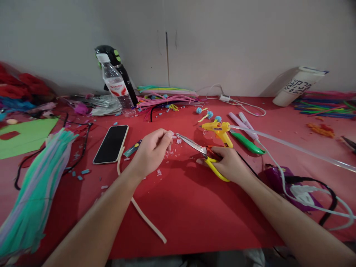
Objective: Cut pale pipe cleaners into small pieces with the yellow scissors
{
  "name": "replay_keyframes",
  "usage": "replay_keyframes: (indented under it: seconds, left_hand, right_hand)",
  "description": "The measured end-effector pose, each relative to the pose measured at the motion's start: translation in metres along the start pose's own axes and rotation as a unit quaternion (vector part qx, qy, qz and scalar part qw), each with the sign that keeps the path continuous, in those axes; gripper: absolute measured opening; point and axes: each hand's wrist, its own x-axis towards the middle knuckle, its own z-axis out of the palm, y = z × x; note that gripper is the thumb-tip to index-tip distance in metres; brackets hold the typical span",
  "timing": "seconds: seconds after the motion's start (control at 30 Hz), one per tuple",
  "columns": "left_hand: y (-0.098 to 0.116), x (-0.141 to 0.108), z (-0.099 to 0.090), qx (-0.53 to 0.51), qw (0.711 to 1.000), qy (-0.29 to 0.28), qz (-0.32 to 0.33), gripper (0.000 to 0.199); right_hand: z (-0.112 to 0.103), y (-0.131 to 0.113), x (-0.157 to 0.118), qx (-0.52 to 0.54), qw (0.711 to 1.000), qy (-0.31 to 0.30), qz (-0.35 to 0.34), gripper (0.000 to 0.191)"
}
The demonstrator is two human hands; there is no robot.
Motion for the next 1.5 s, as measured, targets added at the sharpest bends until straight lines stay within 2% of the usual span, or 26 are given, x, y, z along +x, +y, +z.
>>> replay_keyframes:
  seconds: [0.43, 0.8, 1.17, 1.5]
  left_hand:
    - [-0.0023, 0.0004, 0.0012, 0.037, 0.999, -0.002, 0.012, 0.036]
    - [-0.0026, 0.0001, 0.0011, 0.043, 0.999, 0.006, 0.014, 0.036]
    - [-0.0026, -0.0008, 0.0009, 0.043, 0.999, 0.011, 0.014, 0.036]
    - [-0.004, -0.0003, 0.0005, 0.042, 0.999, 0.012, 0.017, 0.035]
  right_hand:
    - [-0.0023, -0.0036, -0.0011, 0.011, 0.999, -0.028, 0.02, 0.053]
    - [0.0008, 0.0047, 0.0008, -0.002, 1.0, -0.022, 0.011, 0.054]
    - [-0.0032, -0.0035, -0.001, 0.002, 1.0, -0.022, 0.01, 0.05]
    - [-0.0017, -0.0008, -0.0005, -0.006, 1.0, -0.023, 0.0, 0.053]
